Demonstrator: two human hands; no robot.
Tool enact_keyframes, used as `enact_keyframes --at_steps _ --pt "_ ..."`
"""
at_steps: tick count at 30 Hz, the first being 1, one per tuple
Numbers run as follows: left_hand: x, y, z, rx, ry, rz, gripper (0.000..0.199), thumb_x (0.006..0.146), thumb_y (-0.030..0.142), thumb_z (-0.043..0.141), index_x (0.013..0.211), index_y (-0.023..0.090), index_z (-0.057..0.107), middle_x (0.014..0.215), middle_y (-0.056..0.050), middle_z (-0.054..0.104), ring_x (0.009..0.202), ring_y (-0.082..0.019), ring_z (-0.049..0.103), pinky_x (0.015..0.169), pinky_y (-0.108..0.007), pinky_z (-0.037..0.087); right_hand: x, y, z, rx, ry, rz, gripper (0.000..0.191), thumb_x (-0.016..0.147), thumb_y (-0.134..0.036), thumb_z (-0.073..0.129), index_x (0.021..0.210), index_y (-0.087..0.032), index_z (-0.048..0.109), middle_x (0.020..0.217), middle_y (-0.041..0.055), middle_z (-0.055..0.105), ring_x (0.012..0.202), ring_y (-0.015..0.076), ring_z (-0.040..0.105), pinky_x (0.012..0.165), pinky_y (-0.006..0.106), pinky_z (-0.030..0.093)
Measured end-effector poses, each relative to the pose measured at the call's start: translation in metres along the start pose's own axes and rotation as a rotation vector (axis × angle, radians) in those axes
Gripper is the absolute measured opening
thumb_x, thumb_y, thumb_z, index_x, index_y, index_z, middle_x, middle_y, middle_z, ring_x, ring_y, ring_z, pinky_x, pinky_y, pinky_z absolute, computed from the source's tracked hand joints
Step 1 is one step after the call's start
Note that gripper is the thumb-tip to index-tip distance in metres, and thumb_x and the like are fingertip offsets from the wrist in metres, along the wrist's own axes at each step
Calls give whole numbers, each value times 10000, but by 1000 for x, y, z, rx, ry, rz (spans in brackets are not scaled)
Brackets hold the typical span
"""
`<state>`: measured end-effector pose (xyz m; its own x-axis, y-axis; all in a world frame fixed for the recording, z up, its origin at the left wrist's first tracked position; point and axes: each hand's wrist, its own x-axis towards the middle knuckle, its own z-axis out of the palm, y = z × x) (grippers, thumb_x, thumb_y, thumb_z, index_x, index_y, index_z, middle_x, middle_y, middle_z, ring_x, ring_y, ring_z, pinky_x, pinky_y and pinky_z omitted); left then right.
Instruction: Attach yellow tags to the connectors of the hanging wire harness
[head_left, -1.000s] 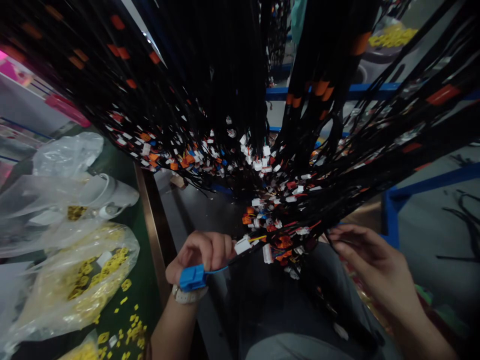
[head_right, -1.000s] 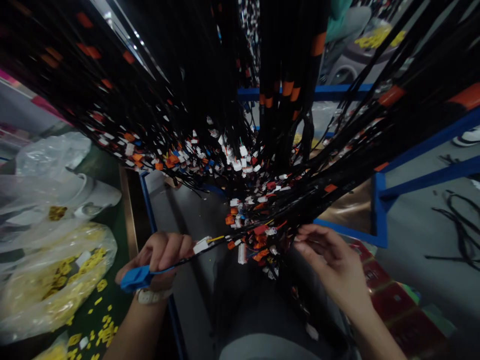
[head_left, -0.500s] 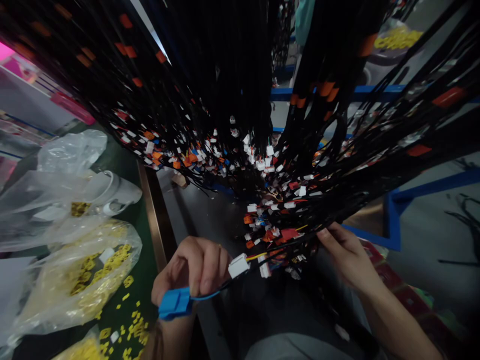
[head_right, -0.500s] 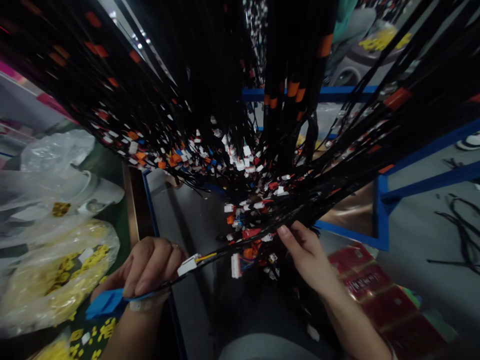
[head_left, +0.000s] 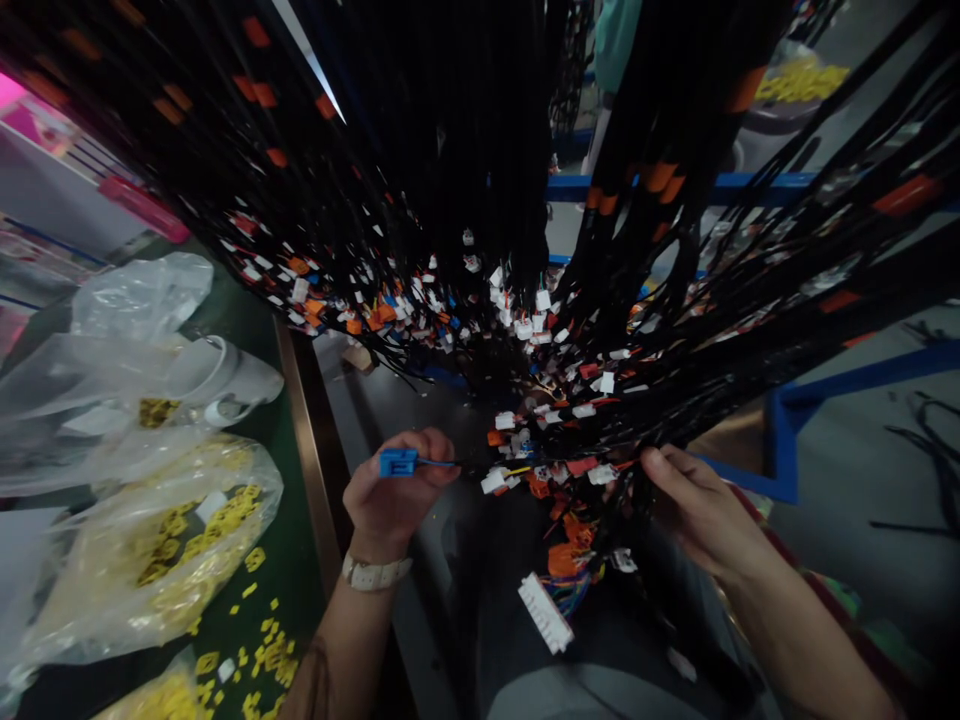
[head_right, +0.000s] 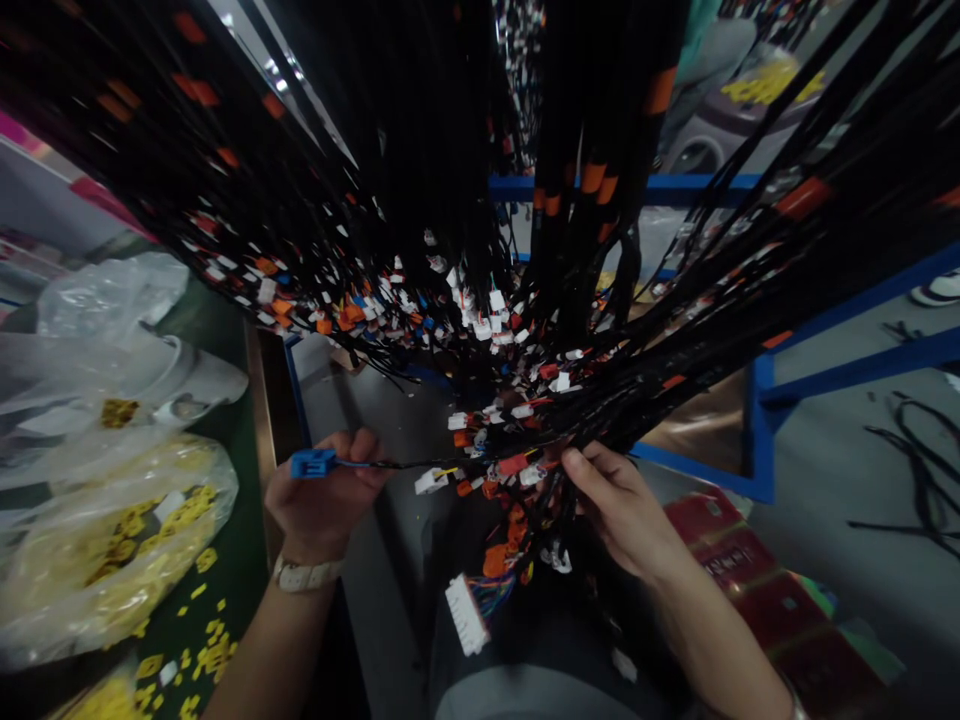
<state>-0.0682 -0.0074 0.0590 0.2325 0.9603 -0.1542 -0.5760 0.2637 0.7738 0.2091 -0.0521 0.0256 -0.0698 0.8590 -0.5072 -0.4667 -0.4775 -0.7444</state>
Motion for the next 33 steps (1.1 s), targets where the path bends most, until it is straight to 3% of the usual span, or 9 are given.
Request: enact_keyframes --at_steps 7,11,14,17,19,23,28,33 --pt "10 -8 -6 66 212 -138 271 754 379 563 776 137 686 822 -78 650 710 -157 583 683 -294 484 1 -1 -5 -60 43 -13 244 725 -456 681 714 -212 669 660 24 684 608 196 638 593 305 500" --pt "14 -15 -10 132 244 -93 234 770 367 586 782 152 678 814 -57 661 733 -144 598 681 -267 482 3 1 -7 -132 33 -43 320 742 -493 649 630 -193 645 567 9 612 504 139 544 491 260 433" --pt "15 -22 -9 400 291 -23 201 780 310 601 911 172 667 914 -51 663 822 -138 600 698 -233 462 6 6 -9 -190 67 -98 345 766 -504 622 619 -191 615 561 -5 577 499 112 494 472 237 397" --pt "13 -29 -3 813 384 130 240 758 271 634 985 191 627 978 -38 647 843 -127 588 721 -223 449 9 11 -9 -237 96 -136 352 777 -518 602 635 -196 596 584 -6 573 517 117 490 486 243 406" --pt "10 -33 2 1051 384 246 220 761 256 625 969 188 619 944 -35 639 812 -129 583 733 -239 448 11 12 -9 -233 102 -145 324 781 -522 594 710 -206 614 640 4 611 559 140 532 522 261 440" --pt "2 -35 14 1239 112 347 134 786 220 587 904 186 640 876 -45 641 819 -155 587 751 -267 450 10 9 -8 -189 79 -150 286 787 -491 601 907 -235 641 861 40 695 799 218 636 683 310 508" --pt "-5 -44 26 1196 -324 144 168 849 216 513 921 173 658 890 -74 677 839 -167 611 777 -276 451 5 5 -7 -238 15 -136 349 769 -462 632 1042 -245 616 1020 62 692 947 265 633 787 379 524" --pt "-8 -63 33 1244 -447 33 255 883 257 457 1033 182 650 1014 -92 684 932 -189 617 850 -300 441 3 3 -7 -501 -12 -183 356 663 -375 755 955 -208 640 1006 71 695 965 272 620 866 409 505"
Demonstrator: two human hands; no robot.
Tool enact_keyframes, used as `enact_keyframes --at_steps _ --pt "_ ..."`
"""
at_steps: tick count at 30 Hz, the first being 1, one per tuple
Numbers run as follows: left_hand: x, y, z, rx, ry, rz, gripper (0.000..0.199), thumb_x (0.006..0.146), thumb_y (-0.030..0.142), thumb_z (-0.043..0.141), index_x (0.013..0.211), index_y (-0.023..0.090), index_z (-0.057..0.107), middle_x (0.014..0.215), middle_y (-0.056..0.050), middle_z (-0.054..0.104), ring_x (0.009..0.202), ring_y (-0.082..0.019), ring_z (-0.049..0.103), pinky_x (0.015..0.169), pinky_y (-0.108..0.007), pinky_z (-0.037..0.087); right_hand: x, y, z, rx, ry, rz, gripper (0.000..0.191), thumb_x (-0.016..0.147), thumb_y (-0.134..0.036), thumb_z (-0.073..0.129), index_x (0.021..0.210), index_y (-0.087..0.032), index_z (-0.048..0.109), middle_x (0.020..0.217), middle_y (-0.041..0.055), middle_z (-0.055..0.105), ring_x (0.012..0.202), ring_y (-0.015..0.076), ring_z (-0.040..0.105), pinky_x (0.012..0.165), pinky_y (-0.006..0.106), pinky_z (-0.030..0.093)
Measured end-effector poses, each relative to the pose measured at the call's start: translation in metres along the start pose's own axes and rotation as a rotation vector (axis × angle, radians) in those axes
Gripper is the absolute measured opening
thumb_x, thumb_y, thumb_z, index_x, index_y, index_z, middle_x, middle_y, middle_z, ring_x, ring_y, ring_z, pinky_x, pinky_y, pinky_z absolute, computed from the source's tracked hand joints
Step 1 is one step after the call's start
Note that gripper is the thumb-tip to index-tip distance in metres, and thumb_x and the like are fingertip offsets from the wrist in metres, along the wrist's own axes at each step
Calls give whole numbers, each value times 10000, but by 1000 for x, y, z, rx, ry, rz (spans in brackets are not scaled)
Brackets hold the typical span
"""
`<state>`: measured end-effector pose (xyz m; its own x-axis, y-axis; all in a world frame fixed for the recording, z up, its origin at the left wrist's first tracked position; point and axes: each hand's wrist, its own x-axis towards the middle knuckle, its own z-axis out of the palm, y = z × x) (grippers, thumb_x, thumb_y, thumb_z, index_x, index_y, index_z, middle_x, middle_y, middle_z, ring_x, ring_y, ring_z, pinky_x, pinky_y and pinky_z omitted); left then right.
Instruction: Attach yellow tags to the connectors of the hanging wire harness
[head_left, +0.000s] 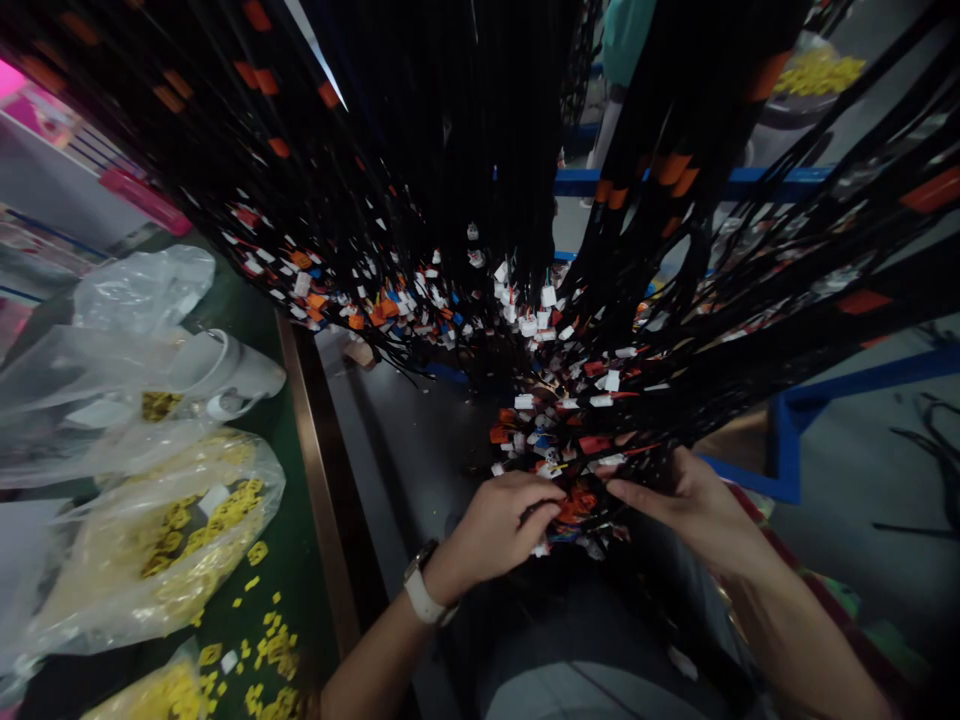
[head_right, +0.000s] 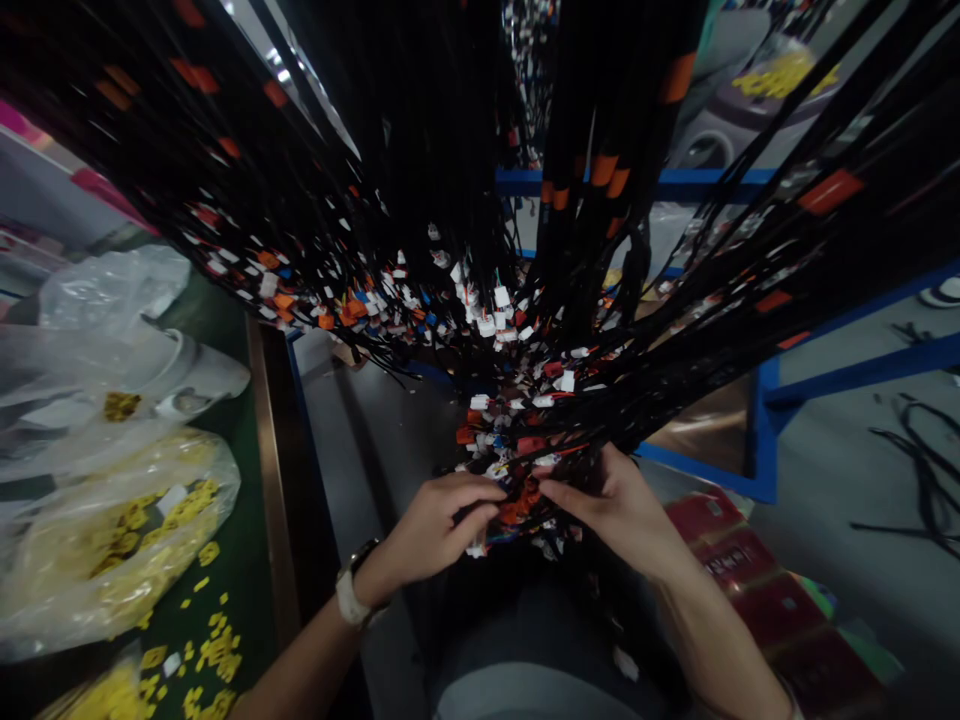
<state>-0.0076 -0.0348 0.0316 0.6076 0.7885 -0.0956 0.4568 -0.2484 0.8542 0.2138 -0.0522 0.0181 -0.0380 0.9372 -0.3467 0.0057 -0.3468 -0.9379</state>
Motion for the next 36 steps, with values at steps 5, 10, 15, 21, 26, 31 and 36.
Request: enact_keyframes --at_steps 5,10,15,21,26,31,36 --pt "1 2 14 33 -63 66 373 841 348 533 1160 161 585 1131 -136 625 1064 -236 548 928 -345 399 -5 2 -5 67 -135 12 372 677 -311 753 1023 -237 637 1025 57 693 971 260 625 891 416 499" --pt "1 5 17 44 -77 36 305 778 345 609 1037 184 620 1075 -120 590 996 -231 527 862 -346 416 -10 6 -11 78 -210 -1 330 700 -296 731 1006 -231 626 950 54 702 770 214 647 723 365 546" --pt "1 4 12 -42 -29 7 99 731 158 560 828 175 558 909 -70 592 883 -185 524 808 -297 406 -9 5 -15 -37 -208 3 175 698 -377 706 729 -220 635 620 22 655 615 209 605 600 338 521" --pt "1 9 6 -236 -187 -126 57 753 196 553 771 170 506 752 3 575 655 -102 467 632 -222 370 -4 -2 -13 -73 -176 -22 169 674 -381 719 682 -232 639 614 18 654 568 196 590 553 322 512" --pt "0 7 1 -687 -243 -284 194 724 261 652 799 152 510 823 -33 588 741 -116 526 704 -231 410 -2 5 -13 -131 -37 -21 246 671 -422 712 752 -219 601 632 19 651 556 202 594 521 338 506" --pt "-2 -2 0 -1098 -170 -459 321 660 334 739 832 131 559 807 -46 606 724 -115 563 678 -222 409 -5 21 -12 -369 231 -163 423 670 -429 723 985 -226 529 886 53 646 768 248 620 693 395 514" --pt "-2 -8 2 -1229 -107 -487 301 684 361 711 839 131 594 776 -62 643 713 -151 598 699 -267 429 -12 26 4 -557 547 -398 686 696 -379 722 1274 -210 392 1225 158 489 1148 357 470 906 503 437"
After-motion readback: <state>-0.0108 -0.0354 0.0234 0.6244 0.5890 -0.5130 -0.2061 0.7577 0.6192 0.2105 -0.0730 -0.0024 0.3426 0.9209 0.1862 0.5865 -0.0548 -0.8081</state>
